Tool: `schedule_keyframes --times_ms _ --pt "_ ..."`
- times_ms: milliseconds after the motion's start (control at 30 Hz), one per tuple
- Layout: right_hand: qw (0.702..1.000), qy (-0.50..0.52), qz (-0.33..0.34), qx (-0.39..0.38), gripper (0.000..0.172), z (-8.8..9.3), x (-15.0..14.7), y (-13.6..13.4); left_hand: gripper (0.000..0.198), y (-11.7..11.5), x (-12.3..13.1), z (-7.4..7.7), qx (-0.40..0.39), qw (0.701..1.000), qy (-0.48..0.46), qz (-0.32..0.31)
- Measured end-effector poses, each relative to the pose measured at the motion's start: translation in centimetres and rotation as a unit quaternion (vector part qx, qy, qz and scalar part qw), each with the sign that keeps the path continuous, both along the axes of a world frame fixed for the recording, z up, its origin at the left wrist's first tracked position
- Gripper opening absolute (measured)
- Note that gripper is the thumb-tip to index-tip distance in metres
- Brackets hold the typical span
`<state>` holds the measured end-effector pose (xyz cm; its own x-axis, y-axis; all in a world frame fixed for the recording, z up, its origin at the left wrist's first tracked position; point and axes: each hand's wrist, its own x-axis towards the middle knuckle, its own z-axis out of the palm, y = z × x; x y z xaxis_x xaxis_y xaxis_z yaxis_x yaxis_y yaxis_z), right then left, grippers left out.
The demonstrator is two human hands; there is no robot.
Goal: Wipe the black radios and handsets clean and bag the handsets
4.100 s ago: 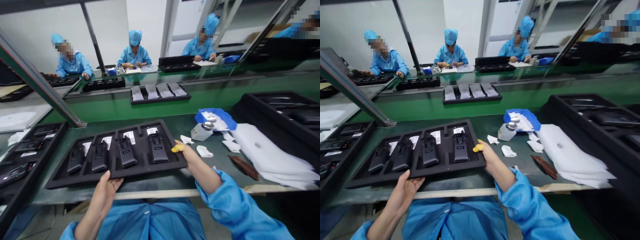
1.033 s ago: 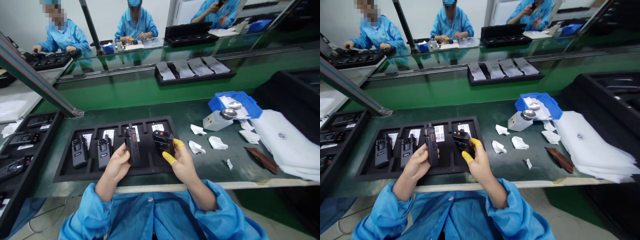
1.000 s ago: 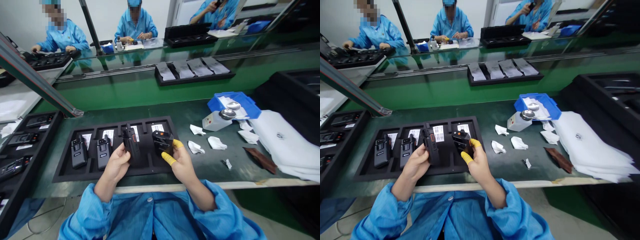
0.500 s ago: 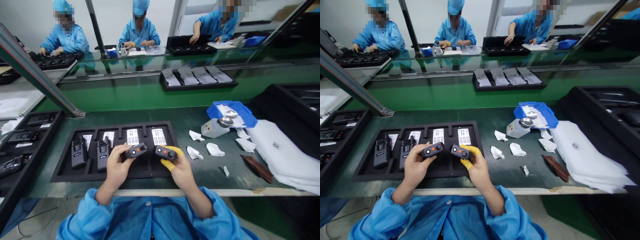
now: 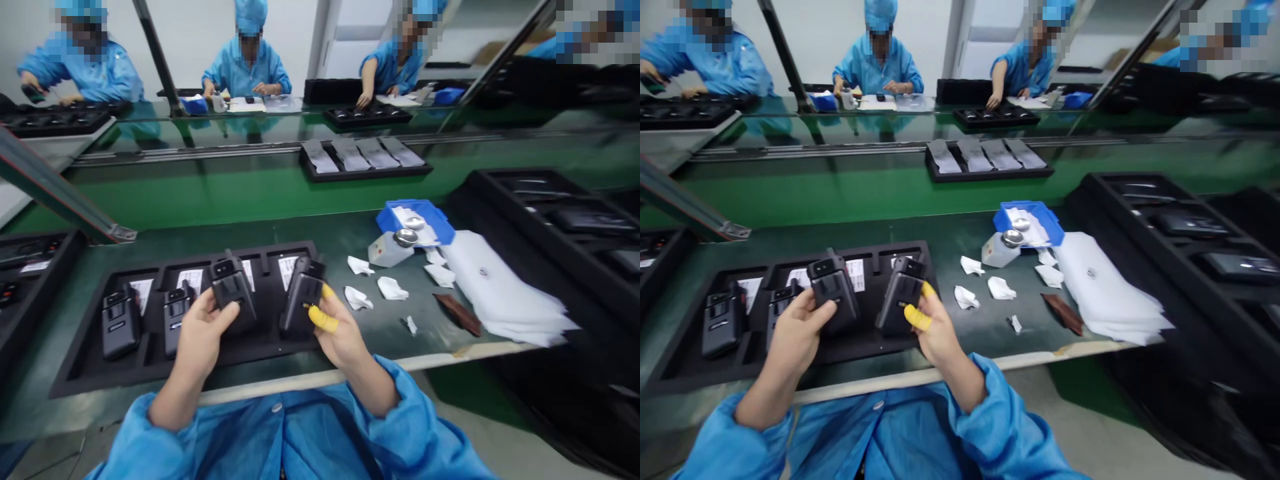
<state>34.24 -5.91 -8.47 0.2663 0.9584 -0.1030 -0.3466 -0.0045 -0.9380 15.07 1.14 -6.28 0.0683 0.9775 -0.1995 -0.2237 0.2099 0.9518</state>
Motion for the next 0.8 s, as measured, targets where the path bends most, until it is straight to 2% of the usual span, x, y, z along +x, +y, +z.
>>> schedule_keyframes --times_ms 100,200,267,333,467,600,800 --pt "0.987 0.119 0.1 -0.043 0.039 0.7 0.3 -0.1 0.037 0.5 -0.2 0.6 -0.12 0.99 -0.072 -0.015" --pt "0.972 0.182 0.14 -0.052 0.034 0.9 0.3 0.0 0.035 0.3 -0.6 1.0 -0.194 0.972 -0.12 -0.057" --pt "0.969 0.191 0.144 -0.054 0.031 0.9 0.2 0.0 0.039 -0.1 -0.8 1.2 -0.183 0.967 -0.155 -0.085" --pt "0.971 0.188 0.138 -0.062 0.029 0.9 0.1 0.0 0.046 -0.5 -1.0 1.5 -0.138 0.968 -0.176 -0.118" --pt "0.973 0.182 0.115 -0.085 0.027 1.0 0.1 0.0 0.083 -1.0 -1.0 1.8 -0.036 0.973 -0.121 -0.193" --pt "0.977 0.151 0.111 -0.098 0.027 1.2 0.1 0.0 0.109 -1.0 -0.4 1.9 0.006 0.984 -0.035 -0.173" --pt "0.985 0.107 0.093 -0.102 0.026 1.2 0.3 0.0 0.12 -1.0 -0.1 1.9 -0.019 0.984 -0.017 -0.178"
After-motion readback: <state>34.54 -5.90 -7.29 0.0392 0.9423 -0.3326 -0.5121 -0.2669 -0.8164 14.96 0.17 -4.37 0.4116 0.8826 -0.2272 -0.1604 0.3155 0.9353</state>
